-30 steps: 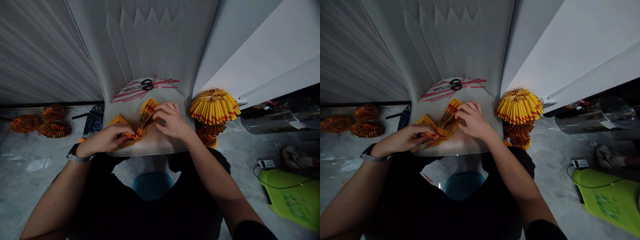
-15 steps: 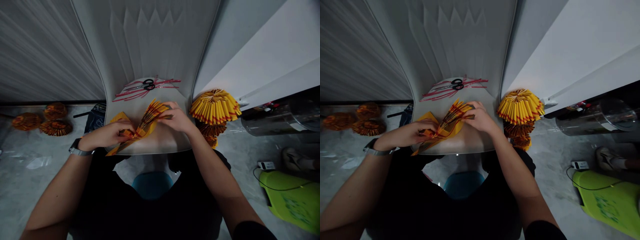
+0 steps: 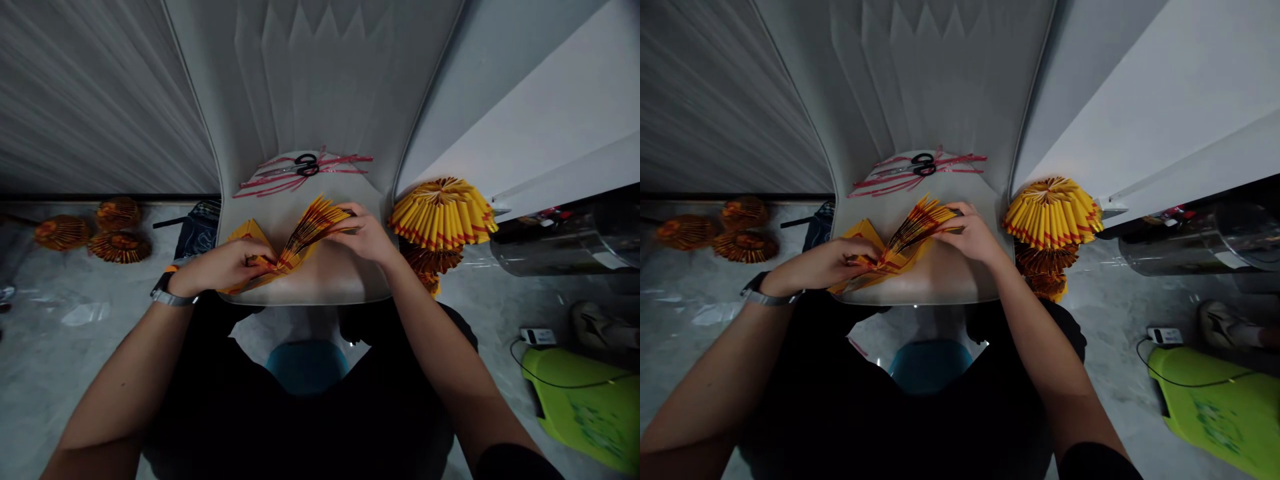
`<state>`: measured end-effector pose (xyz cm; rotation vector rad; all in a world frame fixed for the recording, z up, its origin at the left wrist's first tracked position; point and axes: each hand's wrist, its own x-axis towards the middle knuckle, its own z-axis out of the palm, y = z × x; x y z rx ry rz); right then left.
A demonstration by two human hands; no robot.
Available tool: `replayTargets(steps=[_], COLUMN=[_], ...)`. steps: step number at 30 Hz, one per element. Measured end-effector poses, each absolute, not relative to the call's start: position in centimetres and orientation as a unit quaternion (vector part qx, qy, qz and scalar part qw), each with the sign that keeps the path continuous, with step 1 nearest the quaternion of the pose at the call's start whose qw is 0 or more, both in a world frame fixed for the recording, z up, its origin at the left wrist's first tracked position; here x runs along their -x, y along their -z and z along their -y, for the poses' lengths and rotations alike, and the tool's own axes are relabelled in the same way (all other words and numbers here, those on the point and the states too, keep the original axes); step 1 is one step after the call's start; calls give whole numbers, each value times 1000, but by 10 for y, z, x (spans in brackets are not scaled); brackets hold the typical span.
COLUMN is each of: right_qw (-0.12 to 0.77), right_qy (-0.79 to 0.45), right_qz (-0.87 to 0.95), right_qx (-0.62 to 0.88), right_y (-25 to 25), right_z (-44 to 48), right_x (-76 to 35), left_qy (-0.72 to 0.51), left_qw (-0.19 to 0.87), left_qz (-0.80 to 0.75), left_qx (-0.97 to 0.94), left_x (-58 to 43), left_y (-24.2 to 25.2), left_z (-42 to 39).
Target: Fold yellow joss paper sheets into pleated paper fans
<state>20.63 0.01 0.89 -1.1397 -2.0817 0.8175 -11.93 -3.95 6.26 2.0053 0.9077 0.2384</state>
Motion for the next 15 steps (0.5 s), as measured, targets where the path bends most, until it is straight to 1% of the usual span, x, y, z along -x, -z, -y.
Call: replayTargets(steps=[7,11,13,15], right_qw=[328,385,428,469], right_qy=[-278,-222,-161,-105], right_qz=[792,773,743,709], right_qx=[433,453,490,516], right_y=[-7,-13,-21,-32], right_z=[-1,1,7,18], right_x=[-205,-204,-201,-195], left_qy=[-104,-165,-199,-250], left_qw=[466,504,526,523], left_qz=[-389,-437,-441,-446], left_qx=[-788,-727,-699,-682], left_x=[122,124,122,117], left_y=[-57,-58,-62,-67], left_z=[39,41,43,45])
